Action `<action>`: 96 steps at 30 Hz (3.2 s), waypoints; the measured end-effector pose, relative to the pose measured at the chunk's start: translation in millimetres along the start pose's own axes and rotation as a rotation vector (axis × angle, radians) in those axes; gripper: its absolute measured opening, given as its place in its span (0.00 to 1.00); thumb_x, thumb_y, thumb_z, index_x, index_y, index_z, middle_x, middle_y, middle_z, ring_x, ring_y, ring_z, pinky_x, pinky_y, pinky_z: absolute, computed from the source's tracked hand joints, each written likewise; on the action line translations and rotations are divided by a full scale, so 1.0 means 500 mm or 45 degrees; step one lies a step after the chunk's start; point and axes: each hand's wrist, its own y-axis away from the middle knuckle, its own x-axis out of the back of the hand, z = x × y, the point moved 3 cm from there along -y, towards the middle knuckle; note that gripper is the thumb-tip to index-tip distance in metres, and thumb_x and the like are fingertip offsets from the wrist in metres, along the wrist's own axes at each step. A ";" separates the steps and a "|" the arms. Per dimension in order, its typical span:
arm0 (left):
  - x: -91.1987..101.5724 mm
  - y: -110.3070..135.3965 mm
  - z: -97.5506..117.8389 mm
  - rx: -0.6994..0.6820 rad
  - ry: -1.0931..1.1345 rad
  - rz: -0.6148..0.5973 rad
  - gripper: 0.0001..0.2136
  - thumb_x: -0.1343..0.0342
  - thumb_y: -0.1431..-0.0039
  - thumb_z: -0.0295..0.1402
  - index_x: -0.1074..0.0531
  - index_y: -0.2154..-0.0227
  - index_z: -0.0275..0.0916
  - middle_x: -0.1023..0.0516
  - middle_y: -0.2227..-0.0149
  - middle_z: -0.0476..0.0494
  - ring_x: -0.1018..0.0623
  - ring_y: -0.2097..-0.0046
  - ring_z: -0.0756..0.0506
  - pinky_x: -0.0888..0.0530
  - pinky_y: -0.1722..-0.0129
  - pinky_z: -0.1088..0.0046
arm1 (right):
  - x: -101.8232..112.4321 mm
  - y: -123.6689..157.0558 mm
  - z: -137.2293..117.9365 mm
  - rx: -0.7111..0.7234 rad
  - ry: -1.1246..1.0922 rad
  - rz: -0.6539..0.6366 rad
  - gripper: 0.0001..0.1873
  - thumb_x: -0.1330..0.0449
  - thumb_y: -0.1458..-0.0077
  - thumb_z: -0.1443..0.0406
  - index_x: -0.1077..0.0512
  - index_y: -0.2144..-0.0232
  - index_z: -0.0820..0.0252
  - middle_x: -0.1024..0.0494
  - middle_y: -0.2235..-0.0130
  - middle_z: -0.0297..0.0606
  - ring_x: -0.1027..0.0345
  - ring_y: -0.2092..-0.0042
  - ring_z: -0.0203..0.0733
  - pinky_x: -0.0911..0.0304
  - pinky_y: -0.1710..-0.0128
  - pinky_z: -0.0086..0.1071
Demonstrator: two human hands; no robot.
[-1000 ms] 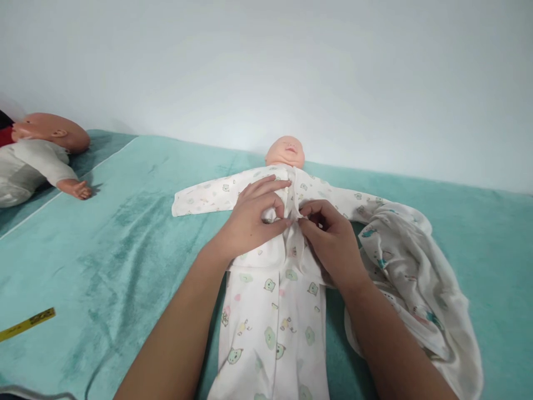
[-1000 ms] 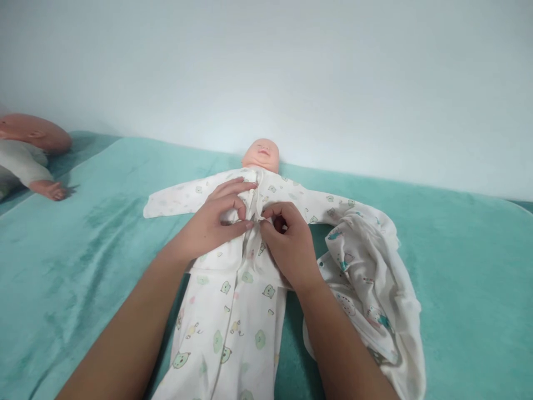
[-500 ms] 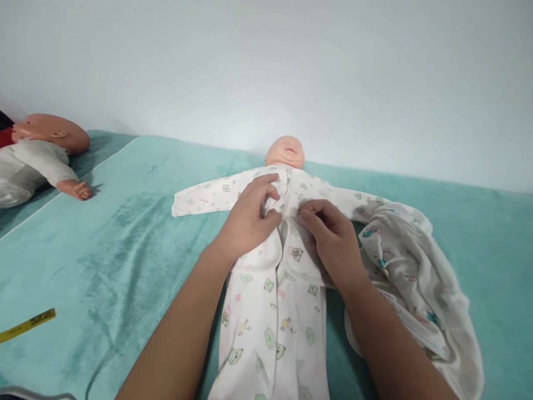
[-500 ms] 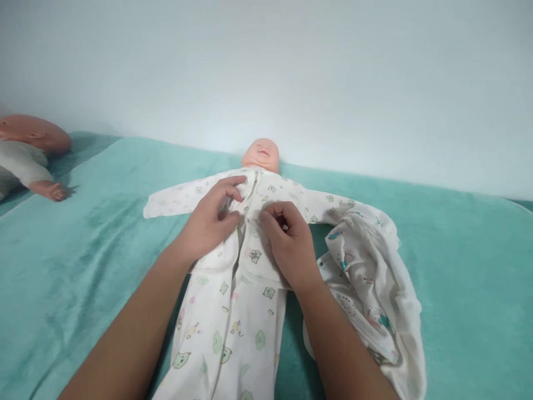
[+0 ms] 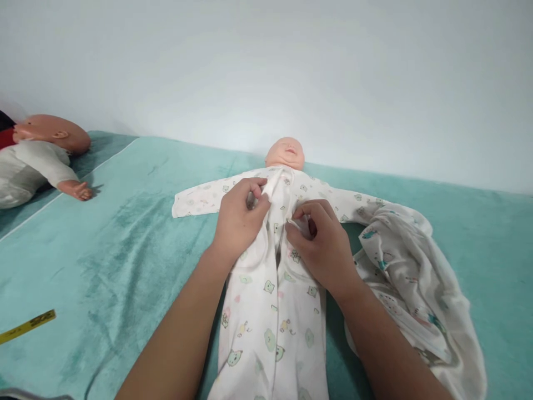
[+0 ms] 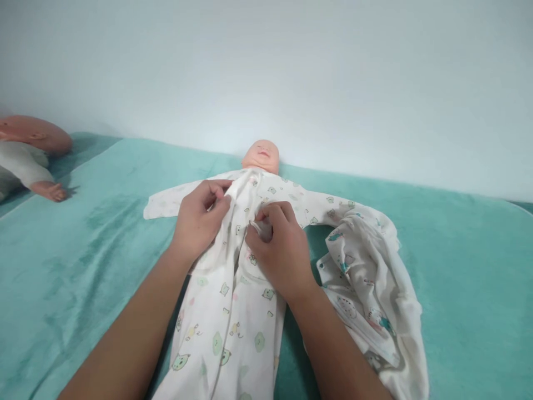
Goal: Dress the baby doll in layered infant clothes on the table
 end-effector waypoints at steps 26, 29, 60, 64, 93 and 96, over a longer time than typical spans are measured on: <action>0.169 -0.043 -0.150 0.486 0.352 0.904 0.17 0.52 0.58 0.18 0.37 0.64 0.41 0.26 0.52 0.44 0.23 0.51 0.48 0.26 0.50 0.68 | 0.015 0.001 0.008 -0.367 -0.050 0.038 0.05 0.41 0.49 0.64 0.35 0.68 0.54 0.30 0.72 0.30 0.35 0.71 0.39 0.41 0.71 0.32; 0.157 -0.037 -0.118 0.231 0.030 0.893 0.18 0.53 0.53 0.19 0.35 0.60 0.42 0.27 0.49 0.44 0.27 0.44 0.48 0.31 0.40 0.65 | 0.016 0.000 0.017 -0.474 -0.157 0.060 0.09 0.41 0.50 0.62 0.32 0.64 0.55 0.28 0.70 0.31 0.35 0.72 0.39 0.41 0.73 0.31; 0.070 -0.062 -0.127 0.144 -0.960 0.134 0.19 0.58 0.37 0.28 0.28 0.48 0.43 0.21 0.49 0.38 0.26 0.46 0.34 0.33 0.45 0.53 | 0.042 -0.001 0.110 -0.746 -0.616 0.344 0.15 0.43 0.44 0.49 0.28 0.68 0.51 0.23 0.69 0.42 0.28 0.64 0.51 0.33 0.66 0.43; 0.072 -0.066 -0.136 0.167 -0.976 0.094 0.17 0.57 0.36 0.31 0.29 0.48 0.43 0.23 0.48 0.36 0.28 0.45 0.32 0.34 0.46 0.51 | 0.066 0.019 0.155 -0.807 -0.526 0.348 0.17 0.44 0.45 0.48 0.26 0.63 0.52 0.22 0.67 0.44 0.27 0.64 0.54 0.34 0.68 0.45; 0.060 -0.074 -0.140 0.163 -0.903 0.091 0.18 0.55 0.35 0.45 0.28 0.49 0.45 0.23 0.47 0.41 0.30 0.44 0.34 0.39 0.41 0.51 | 0.246 0.030 0.237 -0.368 0.756 -0.035 0.24 0.50 0.40 0.51 0.29 0.51 0.60 0.25 0.47 0.51 0.31 0.46 0.55 0.36 0.48 0.43; 0.057 -0.075 -0.143 0.149 -0.917 0.100 0.18 0.55 0.34 0.46 0.28 0.50 0.45 0.23 0.47 0.41 0.30 0.44 0.34 0.40 0.41 0.51 | 0.170 -0.059 0.186 -0.285 0.632 -0.029 0.24 0.51 0.39 0.51 0.28 0.51 0.59 0.25 0.47 0.49 0.32 0.46 0.53 0.36 0.50 0.41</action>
